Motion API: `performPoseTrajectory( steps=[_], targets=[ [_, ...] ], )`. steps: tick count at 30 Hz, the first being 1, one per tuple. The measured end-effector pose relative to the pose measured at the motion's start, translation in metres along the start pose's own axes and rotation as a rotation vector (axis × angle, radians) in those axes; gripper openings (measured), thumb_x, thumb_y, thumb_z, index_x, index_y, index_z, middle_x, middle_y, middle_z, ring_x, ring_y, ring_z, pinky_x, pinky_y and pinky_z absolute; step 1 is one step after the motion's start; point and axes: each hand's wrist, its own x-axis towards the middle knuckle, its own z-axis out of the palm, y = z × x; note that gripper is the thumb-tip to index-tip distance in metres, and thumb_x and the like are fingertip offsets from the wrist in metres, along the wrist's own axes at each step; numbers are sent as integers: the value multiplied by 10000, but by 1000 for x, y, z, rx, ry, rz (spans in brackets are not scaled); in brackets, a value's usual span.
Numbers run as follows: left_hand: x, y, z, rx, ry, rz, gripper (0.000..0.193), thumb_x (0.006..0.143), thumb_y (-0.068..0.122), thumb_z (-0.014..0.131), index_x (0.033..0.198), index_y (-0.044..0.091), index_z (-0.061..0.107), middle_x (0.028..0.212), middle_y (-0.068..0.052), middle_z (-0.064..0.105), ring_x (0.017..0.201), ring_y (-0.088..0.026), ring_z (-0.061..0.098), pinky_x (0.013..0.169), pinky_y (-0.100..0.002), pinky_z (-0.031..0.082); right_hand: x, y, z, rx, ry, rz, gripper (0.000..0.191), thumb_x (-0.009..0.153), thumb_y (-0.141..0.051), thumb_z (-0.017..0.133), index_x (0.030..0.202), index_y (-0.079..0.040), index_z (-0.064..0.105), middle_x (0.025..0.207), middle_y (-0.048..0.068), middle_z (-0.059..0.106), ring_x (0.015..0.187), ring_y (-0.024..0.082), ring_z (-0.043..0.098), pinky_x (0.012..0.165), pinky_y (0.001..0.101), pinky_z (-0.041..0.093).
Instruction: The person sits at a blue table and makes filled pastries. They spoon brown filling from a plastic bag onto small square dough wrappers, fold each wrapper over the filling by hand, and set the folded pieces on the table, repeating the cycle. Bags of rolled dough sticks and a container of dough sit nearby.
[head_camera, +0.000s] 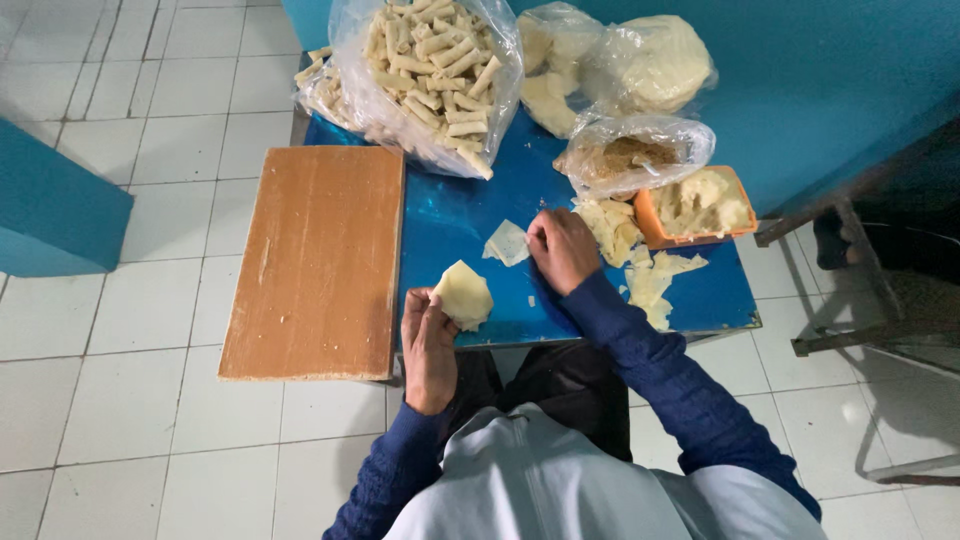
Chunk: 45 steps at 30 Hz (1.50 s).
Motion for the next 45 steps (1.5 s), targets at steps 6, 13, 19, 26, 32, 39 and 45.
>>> performPoseTrajectory(
  steps=[6,13,19,26,32,39,45],
  targets=[
    [2,1,15,-4,-15,-80,158,1068,227,532,1108,79,496,1081,-62,600,985,-145,608,871,-318,494,-5,-6,-20,21,8,23,169,853,-116,740,959,-100,609,890,89,631,878,344,609,765,466,475],
    [8,-10,23,-85,-55,-109,168,1090,246,464,1089,83,508,1029,-67,657,952,-167,652,856,-341,528,-21,-78,-52,376,-87,-137,236,834,-102,780,1034,-101,655,1009,95,655,991,314,637,838,397,514],
    [9,-19,21,-89,-82,-67,165,1137,238,482,1145,81,529,1032,-48,631,943,-112,613,852,-297,508,-29,-103,-49,415,-62,-42,155,860,-77,767,993,-44,696,976,100,704,874,285,702,725,353,541],
    [9,-15,30,216,-104,35,182,999,55,653,1117,41,516,1053,-60,662,967,-115,641,834,-271,517,-33,-72,-45,734,-235,132,139,955,-104,704,1058,-20,746,938,46,755,808,80,681,697,268,552],
    [12,-24,25,178,-106,44,163,996,36,660,1109,11,545,1051,-64,683,969,-110,656,821,-266,534,-45,-53,-32,812,-348,343,165,979,-158,716,1035,-15,776,803,21,667,718,48,528,653,238,447],
    [13,-24,18,118,-84,50,140,1046,115,634,1093,55,517,1002,-37,649,898,-85,612,777,-249,504,-58,-31,-12,1559,-269,722,108,1010,-138,641,1066,-46,644,987,2,683,914,106,649,817,276,531],
    [10,-3,20,105,-12,50,151,1003,156,633,1051,83,510,963,-20,658,852,-100,633,712,-276,519,-32,-5,-25,1434,-41,703,97,990,-110,618,1056,-46,648,985,16,689,942,141,662,874,311,550]
  ],
)
